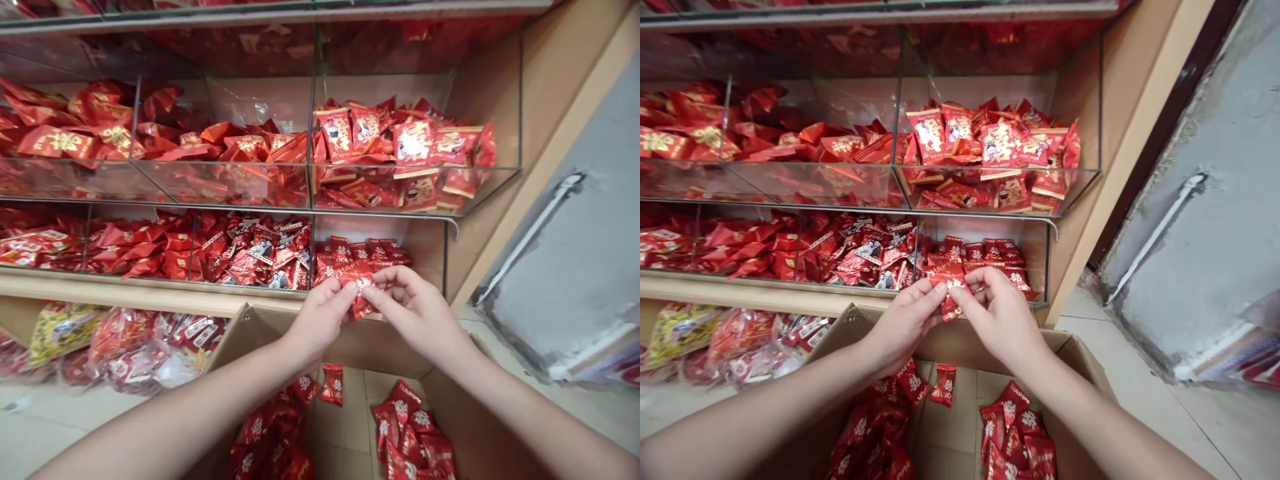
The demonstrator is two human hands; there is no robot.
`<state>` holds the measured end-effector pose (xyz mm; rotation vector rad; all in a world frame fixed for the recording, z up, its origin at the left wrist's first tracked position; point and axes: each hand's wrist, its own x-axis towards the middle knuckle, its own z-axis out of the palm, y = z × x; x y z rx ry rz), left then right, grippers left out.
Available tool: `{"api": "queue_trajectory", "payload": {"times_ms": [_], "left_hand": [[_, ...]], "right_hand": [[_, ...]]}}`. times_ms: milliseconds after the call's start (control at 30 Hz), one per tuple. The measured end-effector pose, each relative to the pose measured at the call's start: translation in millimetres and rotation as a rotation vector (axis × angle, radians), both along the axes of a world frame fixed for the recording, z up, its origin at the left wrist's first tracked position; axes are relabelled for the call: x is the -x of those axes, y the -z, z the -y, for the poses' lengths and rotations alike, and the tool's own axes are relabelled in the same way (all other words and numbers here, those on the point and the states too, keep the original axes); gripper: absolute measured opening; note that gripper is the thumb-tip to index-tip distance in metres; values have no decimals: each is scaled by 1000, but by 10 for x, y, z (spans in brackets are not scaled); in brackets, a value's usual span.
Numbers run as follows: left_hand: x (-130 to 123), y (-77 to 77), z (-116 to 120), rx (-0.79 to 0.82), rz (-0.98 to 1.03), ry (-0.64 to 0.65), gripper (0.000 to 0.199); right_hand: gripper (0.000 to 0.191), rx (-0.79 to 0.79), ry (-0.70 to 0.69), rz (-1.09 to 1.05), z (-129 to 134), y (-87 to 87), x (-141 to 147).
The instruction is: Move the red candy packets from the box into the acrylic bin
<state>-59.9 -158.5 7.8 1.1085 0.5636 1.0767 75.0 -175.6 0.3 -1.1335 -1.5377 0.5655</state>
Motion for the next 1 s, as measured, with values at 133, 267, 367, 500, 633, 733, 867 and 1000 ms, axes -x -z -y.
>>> {"api": "queue_trajectory", "payload": {"times_ms": [133, 267, 367, 500, 633, 733, 867, 1000], "left_hand": [[4, 70, 35, -76, -115, 15, 14], [13, 97, 101, -103, -210, 57, 27], [25, 83, 130, -71, -253, 64, 34], [50, 61, 112, -108, -216, 122, 45], [94, 74, 66, -128, -235, 209, 56], [131, 81, 45, -149, -321, 247, 61], [147, 65, 73, -188, -310, 327, 68], [123, 92, 115, -110, -320, 272, 75]], "right_hand": [[27, 148, -98, -205, -63, -6, 14], [21, 199, -159, -265, -21, 24, -16], [24, 225, -179, -292, 34, 37, -31], [28, 363, -206, -574, 99, 44, -5], [27, 450, -222, -683, 129, 84, 2], [18, 349, -212, -476, 119, 126, -34], [25, 388, -264, -490, 107, 150, -57], [29, 499, -275, -496, 123, 160, -46]]}}
